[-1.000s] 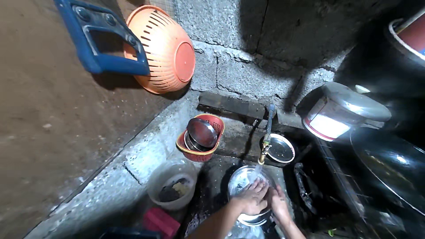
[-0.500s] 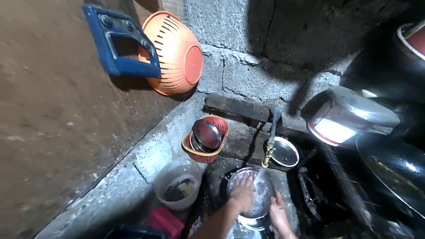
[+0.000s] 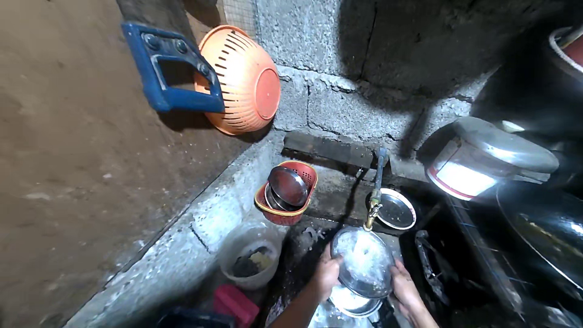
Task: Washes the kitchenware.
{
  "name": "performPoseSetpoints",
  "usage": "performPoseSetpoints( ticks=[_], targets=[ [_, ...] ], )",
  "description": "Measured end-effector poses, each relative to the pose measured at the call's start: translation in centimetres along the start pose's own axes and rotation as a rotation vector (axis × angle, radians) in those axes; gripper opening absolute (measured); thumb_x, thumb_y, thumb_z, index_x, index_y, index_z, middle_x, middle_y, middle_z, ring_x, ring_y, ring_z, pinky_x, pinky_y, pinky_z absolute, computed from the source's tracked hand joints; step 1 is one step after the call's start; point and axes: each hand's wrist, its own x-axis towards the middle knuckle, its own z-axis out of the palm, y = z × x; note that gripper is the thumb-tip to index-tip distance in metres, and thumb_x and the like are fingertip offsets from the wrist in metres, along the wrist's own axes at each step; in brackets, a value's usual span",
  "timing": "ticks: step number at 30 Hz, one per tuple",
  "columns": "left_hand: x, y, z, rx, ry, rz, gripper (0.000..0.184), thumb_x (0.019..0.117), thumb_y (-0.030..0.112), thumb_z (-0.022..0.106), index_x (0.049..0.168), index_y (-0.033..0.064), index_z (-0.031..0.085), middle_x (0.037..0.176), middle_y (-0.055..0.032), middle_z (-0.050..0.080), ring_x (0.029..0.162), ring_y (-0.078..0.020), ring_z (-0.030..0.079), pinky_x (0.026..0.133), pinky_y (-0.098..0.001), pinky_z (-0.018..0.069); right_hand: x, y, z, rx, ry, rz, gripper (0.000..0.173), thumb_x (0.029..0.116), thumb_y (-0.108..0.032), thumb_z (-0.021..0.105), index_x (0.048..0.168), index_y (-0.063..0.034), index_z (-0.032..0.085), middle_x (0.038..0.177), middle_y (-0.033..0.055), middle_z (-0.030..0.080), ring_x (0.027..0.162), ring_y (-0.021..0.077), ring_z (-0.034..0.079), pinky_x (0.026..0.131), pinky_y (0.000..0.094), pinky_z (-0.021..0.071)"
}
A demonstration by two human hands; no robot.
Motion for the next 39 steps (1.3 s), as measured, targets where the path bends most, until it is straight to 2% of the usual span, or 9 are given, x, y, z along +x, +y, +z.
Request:
performPoseSetpoints(
  ticks=[3, 8, 13, 15, 18, 26, 28, 33, 39],
  targets=[
    [-1.3, 0.2, 0.4, -0.102, 0.044, -0.182, 0.053, 0.1113, 0.036, 0.043, 0.161, 0.0254, 0.028, 0.146, -0.0202, 0.052, 0.12, -0.0409, 0.062, 0.085, -0.0625, 0.0568, 1.1, -1.2, 0.3, -0.78, -0.038, -0.186, 0.051, 0.1029, -0.014, 0.051, 0.153, -0.0082, 0.046, 0.138, 0.0215, 0.062, 0.125, 0.0339, 0.063, 0.104, 0.0537, 0.0504],
    [-3.7, -2.3, 4.5, 0.016, 0.073, 0.012, 0.058, 0.1109, 0.031, 0.043, 0.163, 0.011, 0.025, 0.155, -0.0227, 0.044, 0.132, -0.0372, 0.055, 0.099, -0.0581, 0.0519, 0.0, -1.4, 6.4, -1.296, -0.238, -0.306, 0.083, 0.0938, -0.041, 0.063, 0.163, -0.0091, 0.028, 0.171, 0.0248, 0.0, 0.157, 0.0443, 0.007, 0.123, 0.0656, 0.0171],
    [-0.9, -3.6, 1.6, 0.02, 0.197, 0.118, 0.051, 0.112, 0.026, 0.039, 0.159, 0.0068, 0.035, 0.157, -0.0203, 0.044, 0.139, -0.0311, 0.049, 0.111, -0.0514, 0.0442, -0.2, 0.3, 5.1, -1.009, -0.728, -0.504, 0.05, 0.1094, -0.037, 0.037, 0.156, -0.0212, 0.047, 0.168, 0.0104, 0.029, 0.157, 0.0296, 0.023, 0.128, 0.0542, 0.0203],
    [-1.1, -3.3, 0.3, 0.056, 0.192, 0.124, 0.051, 0.1123, 0.027, 0.039, 0.16, 0.009, 0.033, 0.161, -0.0166, 0.039, 0.146, -0.0283, 0.043, 0.117, -0.0499, 0.0394, 0.0, 0.3, 3.7, -1.255, -0.636, -0.415, 0.052, 0.1074, -0.044, 0.038, 0.158, -0.0318, 0.042, 0.17, 0.0084, 0.026, 0.156, 0.0319, 0.024, 0.124, 0.061, 0.0228],
    [-2.1, -3.7, 2.5, 0.046, 0.138, 0.125, 0.053, 0.1114, 0.025, 0.041, 0.16, 0.0072, 0.032, 0.158, -0.0202, 0.042, 0.142, -0.0308, 0.047, 0.115, -0.051, 0.0423, 0.9, 0.4, 5.4, -1.262, -0.392, -0.394, 0.073, 0.0986, -0.038, 0.054, 0.161, -0.0059, 0.033, 0.17, 0.0244, 0.01, 0.158, 0.0411, 0.008, 0.128, 0.0564, 0.0117],
    [-2.0, -3.4, 1.3, 0.092, 0.139, 0.094, 0.054, 0.1119, 0.031, 0.039, 0.162, 0.0125, 0.03, 0.163, -0.0168, 0.037, 0.145, -0.0312, 0.044, 0.111, -0.055, 0.0444, 0.4, -0.4, 4.1, -1.414, -0.474, -0.3, 0.068, 0.1057, -0.046, 0.042, 0.162, -0.0109, 0.03, 0.165, 0.0183, 0.032, 0.152, 0.0393, 0.032, 0.121, 0.0625, 0.0291],
    [-1.7, -3.8, 2.7, 0.094, 0.12, 0.158, 0.054, 0.1111, 0.026, 0.04, 0.161, 0.0066, 0.031, 0.16, -0.0192, 0.04, 0.145, -0.0282, 0.043, 0.119, -0.0474, 0.0379, 0.2, 0.4, 5.6, -1.255, -0.426, -0.358, 0.077, 0.1004, -0.041, 0.053, 0.161, -0.0002, 0.028, 0.169, 0.0255, 0.016, 0.158, 0.0413, 0.01, 0.128, 0.0577, 0.0073],
    [-1.3, -3.5, 0.4, 0.074, 0.166, 0.067, 0.05, 0.1119, 0.03, 0.04, 0.157, 0.0086, 0.039, 0.156, -0.0174, 0.046, 0.137, -0.0295, 0.051, 0.108, -0.0523, 0.0461, -0.3, -0.4, 4.8, -1.185, -0.642, -0.456, 0.059, 0.1064, -0.045, 0.043, 0.161, -0.0235, 0.038, 0.17, 0.0082, 0.025, 0.157, 0.0282, 0.022, 0.126, 0.0557, 0.0219],
    [-1.7, -2.7, 2.4, 0.073, 0.05, 0.104, 0.049, 0.1112, 0.029, 0.041, 0.154, 0.0061, 0.041, 0.141, -0.0188, 0.058, 0.123, -0.0247, 0.061, 0.103, -0.0436, 0.0516, -0.5, -0.1, 7.3, -1.037, -0.382, -0.405, 0.078, 0.0973, -0.031, 0.059, 0.161, -0.0005, 0.027, 0.168, 0.0252, 0.018, 0.157, 0.0391, 0.015, 0.129, 0.0519, 0.0171]
  ],
)
